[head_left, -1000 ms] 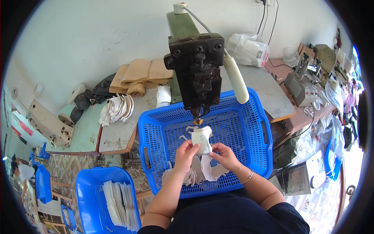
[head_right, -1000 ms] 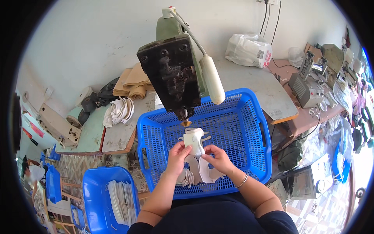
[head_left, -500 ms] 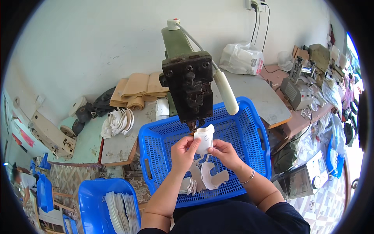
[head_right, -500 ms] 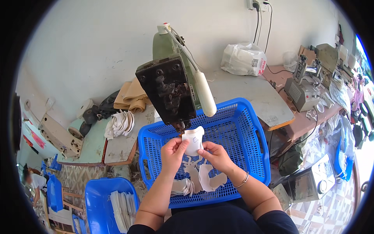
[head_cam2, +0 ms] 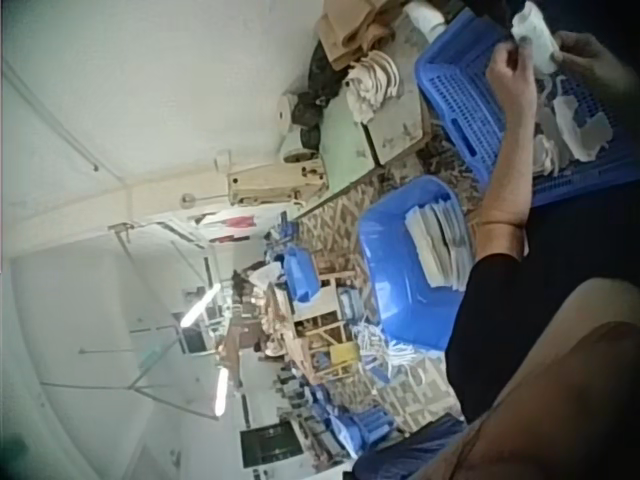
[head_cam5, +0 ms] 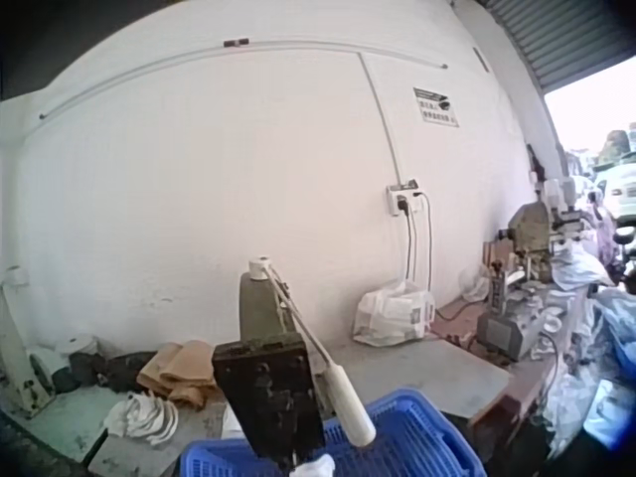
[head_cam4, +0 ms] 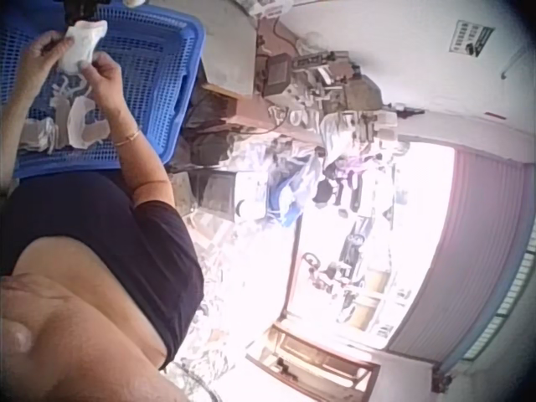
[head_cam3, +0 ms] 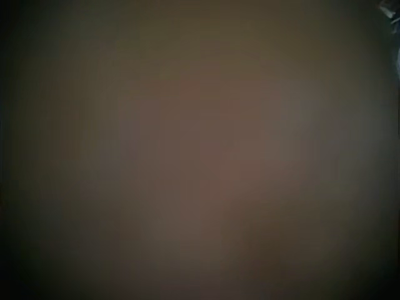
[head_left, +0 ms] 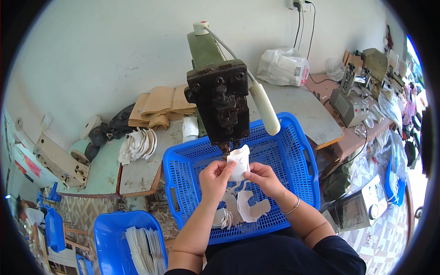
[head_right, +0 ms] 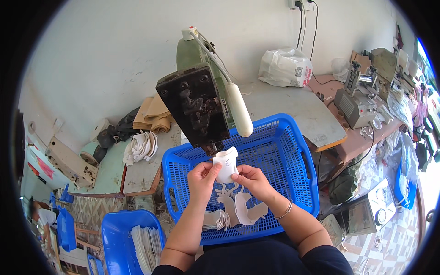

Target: The person repeatedly places white fabric pieces under a manual press to punch out shapes, collecting the finished pieces in a blue basket. After processing a batch, the person carries the basket across the workshop and places it on a table.

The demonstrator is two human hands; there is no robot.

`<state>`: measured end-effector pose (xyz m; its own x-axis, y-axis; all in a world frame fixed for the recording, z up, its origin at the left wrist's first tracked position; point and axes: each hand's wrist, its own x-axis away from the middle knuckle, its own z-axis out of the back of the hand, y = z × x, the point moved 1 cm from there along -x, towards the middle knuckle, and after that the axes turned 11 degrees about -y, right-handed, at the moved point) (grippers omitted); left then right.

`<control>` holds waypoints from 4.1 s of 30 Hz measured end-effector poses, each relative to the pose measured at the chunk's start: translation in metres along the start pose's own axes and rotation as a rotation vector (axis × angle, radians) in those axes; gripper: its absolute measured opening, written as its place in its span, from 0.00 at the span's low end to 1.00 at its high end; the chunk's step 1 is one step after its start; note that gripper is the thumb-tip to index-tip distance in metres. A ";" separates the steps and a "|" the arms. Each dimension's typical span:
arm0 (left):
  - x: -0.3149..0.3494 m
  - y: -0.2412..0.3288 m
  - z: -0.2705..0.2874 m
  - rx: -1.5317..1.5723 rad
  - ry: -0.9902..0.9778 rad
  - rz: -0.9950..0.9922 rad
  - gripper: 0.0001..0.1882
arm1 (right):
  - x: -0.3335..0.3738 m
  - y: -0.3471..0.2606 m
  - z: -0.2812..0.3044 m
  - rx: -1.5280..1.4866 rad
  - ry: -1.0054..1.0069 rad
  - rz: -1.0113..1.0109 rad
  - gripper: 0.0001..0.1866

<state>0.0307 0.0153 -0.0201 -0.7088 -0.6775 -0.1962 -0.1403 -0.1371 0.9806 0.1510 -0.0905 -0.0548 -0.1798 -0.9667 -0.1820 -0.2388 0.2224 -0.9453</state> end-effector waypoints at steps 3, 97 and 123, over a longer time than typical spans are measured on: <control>-0.001 -0.004 -0.002 0.052 0.003 -0.024 0.11 | 0.001 0.002 0.003 -0.002 0.002 0.007 0.08; 0.001 -0.028 -0.001 0.281 -0.109 -0.044 0.09 | -0.073 -0.125 0.036 1.042 -0.479 0.123 0.13; 0.037 -0.067 0.061 0.440 -0.208 -0.012 0.06 | -0.011 -0.029 0.028 0.183 -0.252 -0.219 0.12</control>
<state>-0.0285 0.0440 -0.0930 -0.8223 -0.5124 -0.2474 -0.3967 0.2047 0.8948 0.1868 -0.0902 -0.0327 0.1021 -0.9947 -0.0093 -0.0667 0.0025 -0.9978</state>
